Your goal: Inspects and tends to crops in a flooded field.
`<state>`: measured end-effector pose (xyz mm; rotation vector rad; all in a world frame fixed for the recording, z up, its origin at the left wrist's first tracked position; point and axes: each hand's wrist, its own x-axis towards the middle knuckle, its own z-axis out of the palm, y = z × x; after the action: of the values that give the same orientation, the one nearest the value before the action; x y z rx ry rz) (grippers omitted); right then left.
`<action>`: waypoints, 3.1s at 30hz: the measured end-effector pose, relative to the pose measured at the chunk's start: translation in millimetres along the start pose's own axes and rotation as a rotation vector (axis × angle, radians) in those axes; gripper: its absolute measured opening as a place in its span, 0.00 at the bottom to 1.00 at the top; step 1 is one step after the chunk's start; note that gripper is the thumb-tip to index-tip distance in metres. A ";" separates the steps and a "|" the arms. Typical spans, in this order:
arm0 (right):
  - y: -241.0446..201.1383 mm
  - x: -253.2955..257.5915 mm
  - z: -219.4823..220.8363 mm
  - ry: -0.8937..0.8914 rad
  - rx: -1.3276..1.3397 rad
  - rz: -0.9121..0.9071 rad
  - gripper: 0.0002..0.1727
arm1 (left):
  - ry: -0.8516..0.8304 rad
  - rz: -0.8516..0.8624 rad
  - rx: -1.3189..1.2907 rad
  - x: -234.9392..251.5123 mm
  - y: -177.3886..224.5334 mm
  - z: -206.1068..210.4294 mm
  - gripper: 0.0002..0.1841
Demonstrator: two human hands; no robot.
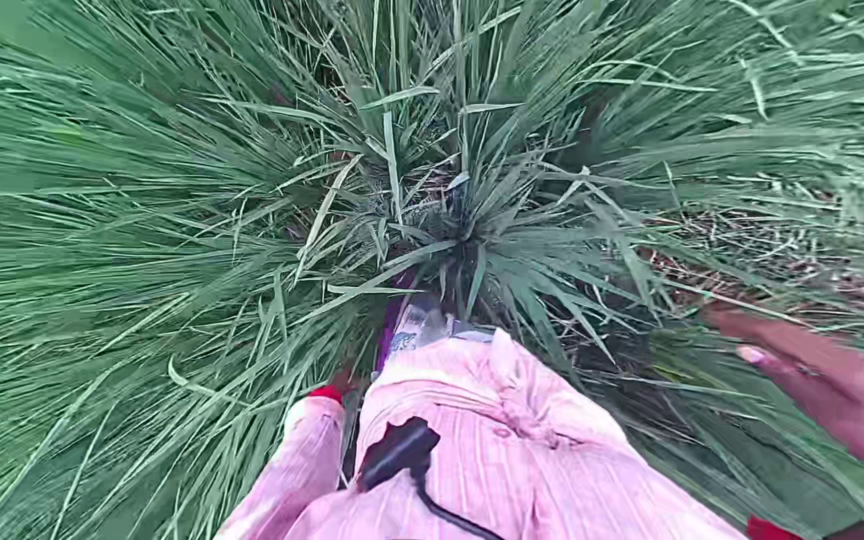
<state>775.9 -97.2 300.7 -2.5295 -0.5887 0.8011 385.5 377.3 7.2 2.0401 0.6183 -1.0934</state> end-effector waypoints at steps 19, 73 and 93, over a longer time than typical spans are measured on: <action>-129.6 130.1 155.2 -0.357 0.077 0.618 0.24 | -0.160 0.161 -0.014 65.7 155.2 -294.3 0.21; -191.8 631.4 -175.4 -0.441 -0.141 -0.011 0.23 | 0.274 -0.081 -0.214 268.8 278.7 -627.3 0.21; -370.7 828.4 -168.0 -0.458 -0.018 0.052 0.24 | 0.445 0.197 0.025 387.0 225.9 -917.1 0.24</action>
<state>1397.5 583.3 252.4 -2.3894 -0.6722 1.4169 1201.6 982.5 105.2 2.3279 0.6032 -0.5361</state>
